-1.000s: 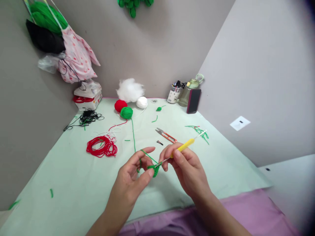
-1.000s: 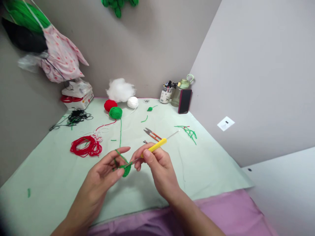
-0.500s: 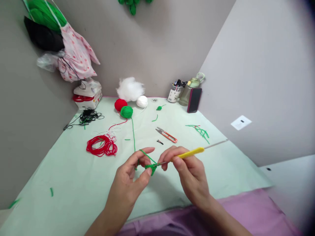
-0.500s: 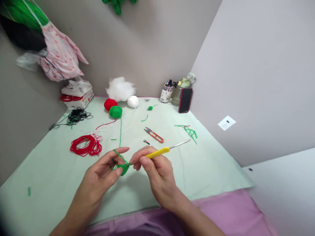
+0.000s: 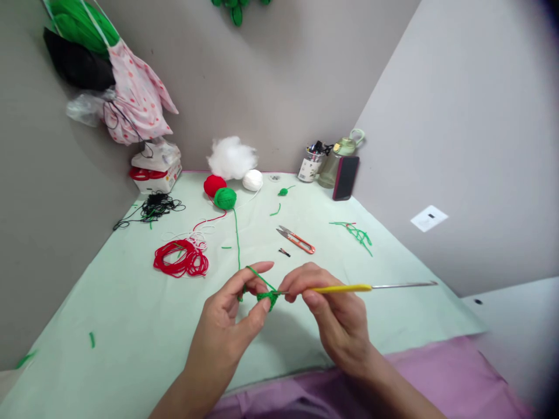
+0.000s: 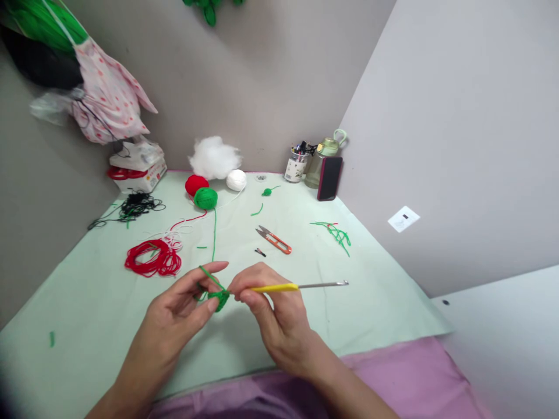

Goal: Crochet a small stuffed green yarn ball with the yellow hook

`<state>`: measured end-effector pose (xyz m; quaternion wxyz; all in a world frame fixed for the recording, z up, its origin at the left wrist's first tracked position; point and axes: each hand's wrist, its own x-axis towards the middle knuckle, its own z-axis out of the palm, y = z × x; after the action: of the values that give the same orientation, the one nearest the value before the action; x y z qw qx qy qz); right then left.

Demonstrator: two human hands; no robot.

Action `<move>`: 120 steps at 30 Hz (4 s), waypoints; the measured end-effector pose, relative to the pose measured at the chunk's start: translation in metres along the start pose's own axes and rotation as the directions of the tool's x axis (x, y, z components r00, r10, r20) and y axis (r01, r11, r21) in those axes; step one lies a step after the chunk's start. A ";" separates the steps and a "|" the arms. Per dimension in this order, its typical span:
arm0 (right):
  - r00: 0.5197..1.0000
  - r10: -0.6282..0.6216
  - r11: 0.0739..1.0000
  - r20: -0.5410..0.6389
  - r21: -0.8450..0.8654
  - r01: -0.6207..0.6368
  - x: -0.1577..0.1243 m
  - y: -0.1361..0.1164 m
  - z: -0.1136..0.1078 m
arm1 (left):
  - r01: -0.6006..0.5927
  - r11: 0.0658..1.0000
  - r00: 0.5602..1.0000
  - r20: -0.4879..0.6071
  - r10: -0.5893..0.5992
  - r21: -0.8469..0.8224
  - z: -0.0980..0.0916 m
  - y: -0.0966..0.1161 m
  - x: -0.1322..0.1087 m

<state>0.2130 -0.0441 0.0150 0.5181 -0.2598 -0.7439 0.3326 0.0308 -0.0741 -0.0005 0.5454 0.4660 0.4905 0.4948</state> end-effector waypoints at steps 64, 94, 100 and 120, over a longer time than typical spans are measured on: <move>0.955 0.277 0.922 -0.108 0.310 -0.233 0.004 0.006 0.008 | 0.059 0.962 0.998 -0.015 -0.066 -0.266 0.003 0.005 -0.002; 0.988 -0.152 0.932 -0.034 -0.338 0.132 -0.011 0.008 0.014 | 0.194 0.779 0.978 0.059 -0.198 -0.596 0.016 0.000 0.003; 0.962 0.208 0.947 -0.176 0.282 -0.154 0.001 0.016 0.012 | 0.203 0.756 0.979 0.107 -0.176 -0.622 0.010 0.005 0.006; 1.000 -0.022 0.992 -0.021 -0.122 0.019 -0.004 0.009 0.006 | -0.015 0.993 0.995 -0.095 0.004 -0.115 0.006 -0.004 -0.003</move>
<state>0.2087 -0.0433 0.0043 0.5130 -0.2870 -0.7597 0.2783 0.0368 -0.0778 -0.0036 0.5455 0.4119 0.4840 0.5464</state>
